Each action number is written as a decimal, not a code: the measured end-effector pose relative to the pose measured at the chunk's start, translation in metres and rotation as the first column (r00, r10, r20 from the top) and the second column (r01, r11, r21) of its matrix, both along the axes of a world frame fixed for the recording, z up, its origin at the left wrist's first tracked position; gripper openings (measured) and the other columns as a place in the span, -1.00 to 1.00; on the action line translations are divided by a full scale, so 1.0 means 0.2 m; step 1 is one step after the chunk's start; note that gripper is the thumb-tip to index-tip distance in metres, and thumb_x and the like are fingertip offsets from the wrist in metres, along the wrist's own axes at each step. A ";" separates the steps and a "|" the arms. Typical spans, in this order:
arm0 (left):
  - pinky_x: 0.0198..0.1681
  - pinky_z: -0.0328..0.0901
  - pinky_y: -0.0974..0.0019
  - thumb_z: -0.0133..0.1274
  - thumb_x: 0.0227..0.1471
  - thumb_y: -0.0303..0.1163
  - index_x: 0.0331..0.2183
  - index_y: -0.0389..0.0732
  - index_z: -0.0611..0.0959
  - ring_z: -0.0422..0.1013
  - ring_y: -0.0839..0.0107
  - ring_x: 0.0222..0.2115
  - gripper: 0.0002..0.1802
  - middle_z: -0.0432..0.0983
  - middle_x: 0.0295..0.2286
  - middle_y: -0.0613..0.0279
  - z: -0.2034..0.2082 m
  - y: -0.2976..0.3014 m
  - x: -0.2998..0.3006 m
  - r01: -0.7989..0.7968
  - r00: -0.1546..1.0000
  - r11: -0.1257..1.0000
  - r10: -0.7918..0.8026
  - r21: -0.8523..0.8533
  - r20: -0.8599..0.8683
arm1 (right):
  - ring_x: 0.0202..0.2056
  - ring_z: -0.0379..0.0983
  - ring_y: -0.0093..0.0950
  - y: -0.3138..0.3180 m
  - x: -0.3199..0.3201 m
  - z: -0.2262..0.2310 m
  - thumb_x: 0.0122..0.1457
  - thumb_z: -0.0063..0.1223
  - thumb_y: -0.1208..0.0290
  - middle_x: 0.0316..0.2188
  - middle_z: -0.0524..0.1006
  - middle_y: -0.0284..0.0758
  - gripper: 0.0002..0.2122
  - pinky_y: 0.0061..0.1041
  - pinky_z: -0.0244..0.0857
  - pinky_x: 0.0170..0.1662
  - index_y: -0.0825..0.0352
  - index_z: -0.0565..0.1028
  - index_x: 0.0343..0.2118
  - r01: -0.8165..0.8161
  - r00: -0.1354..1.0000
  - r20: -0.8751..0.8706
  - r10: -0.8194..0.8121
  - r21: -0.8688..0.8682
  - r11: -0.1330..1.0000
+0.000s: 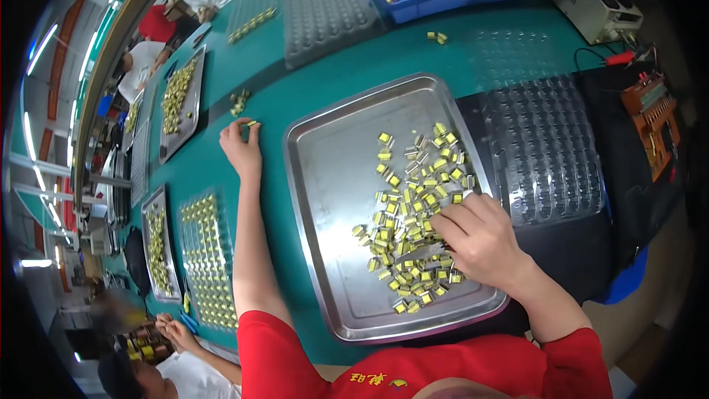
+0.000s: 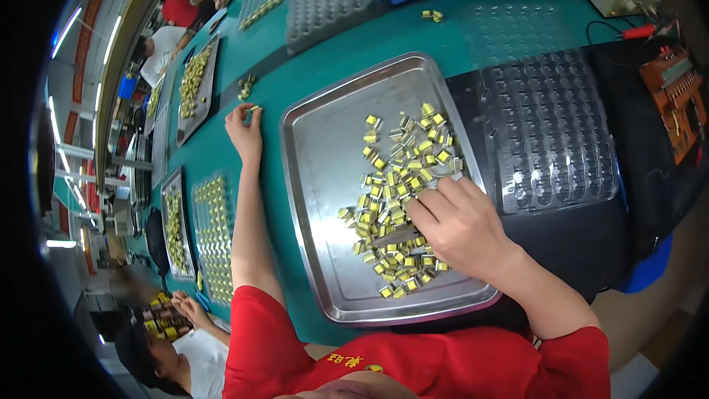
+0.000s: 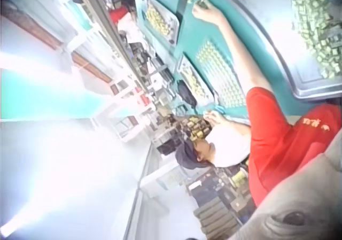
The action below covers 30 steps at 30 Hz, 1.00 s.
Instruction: Sorting and assembling small yellow electronic components into strips on a metal tray.
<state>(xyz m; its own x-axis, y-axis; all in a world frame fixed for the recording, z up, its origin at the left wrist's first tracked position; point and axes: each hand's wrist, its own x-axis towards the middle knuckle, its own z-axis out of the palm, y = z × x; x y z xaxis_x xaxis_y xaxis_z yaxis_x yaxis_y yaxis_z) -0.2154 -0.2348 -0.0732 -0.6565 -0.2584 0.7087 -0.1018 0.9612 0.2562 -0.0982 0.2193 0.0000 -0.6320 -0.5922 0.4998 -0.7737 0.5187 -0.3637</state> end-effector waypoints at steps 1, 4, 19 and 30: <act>-0.31 0.33 0.27 0.27 -0.02 -0.36 -0.30 -0.16 0.64 0.35 0.30 -0.35 -0.80 0.41 -0.53 0.26 -0.01 -0.02 -0.06 0.019 1.000 1.000 -0.019 0.006 -0.002 | -0.37 0.40 -0.35 0.01 0.00 0.00 -0.28 0.10 0.59 -0.38 0.53 -0.32 -0.72 -0.38 0.26 -0.32 0.36 0.56 -0.37 0.019 1.000 -0.002 -0.019 0.006 1.000; -0.22 0.25 0.14 0.26 -0.02 -0.33 -0.32 -0.13 0.64 0.32 0.19 -0.35 -0.81 0.44 -0.48 0.25 0.00 -0.10 -0.18 -0.060 0.995 0.994 0.052 0.092 0.087 | -0.39 0.38 -0.36 0.02 -0.01 0.02 -0.26 0.08 0.60 -0.39 0.52 -0.32 -0.73 -0.39 0.24 -0.33 0.38 0.56 -0.37 -0.004 1.000 0.019 0.004 0.024 1.000; -0.23 0.36 0.36 0.14 0.02 -0.56 -0.09 -0.20 0.55 0.41 0.33 -0.12 -0.64 0.45 -0.13 0.14 0.30 0.58 0.38 0.418 0.876 0.855 -0.468 0.306 0.112 | -0.38 0.36 -0.43 -0.02 0.01 0.00 -0.15 0.06 0.53 -0.49 0.43 -0.37 -0.82 -0.45 0.26 -0.31 0.35 0.54 -0.40 -0.044 0.993 -0.112 0.048 0.039 0.998; -0.22 0.34 0.30 0.17 0.03 -0.46 0.04 -0.16 0.47 0.40 0.36 -0.30 -0.51 0.46 -0.29 0.20 0.32 1.07 0.52 0.468 0.488 0.561 -0.808 0.683 0.330 | -0.34 0.40 -0.33 -0.02 0.02 0.00 -0.31 0.13 0.64 -0.42 0.49 -0.35 -0.68 -0.35 0.29 -0.26 0.33 0.54 -0.35 -0.071 0.990 -0.121 0.075 0.037 0.997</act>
<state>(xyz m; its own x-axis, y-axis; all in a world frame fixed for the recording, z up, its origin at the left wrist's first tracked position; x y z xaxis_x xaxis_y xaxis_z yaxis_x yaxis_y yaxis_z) -0.1104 -0.0206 -0.0088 -0.9634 0.2589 0.0688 0.2112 0.5757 0.7899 -0.0940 0.2149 -0.0001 -0.5223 -0.6517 0.5500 -0.8472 0.4697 -0.2481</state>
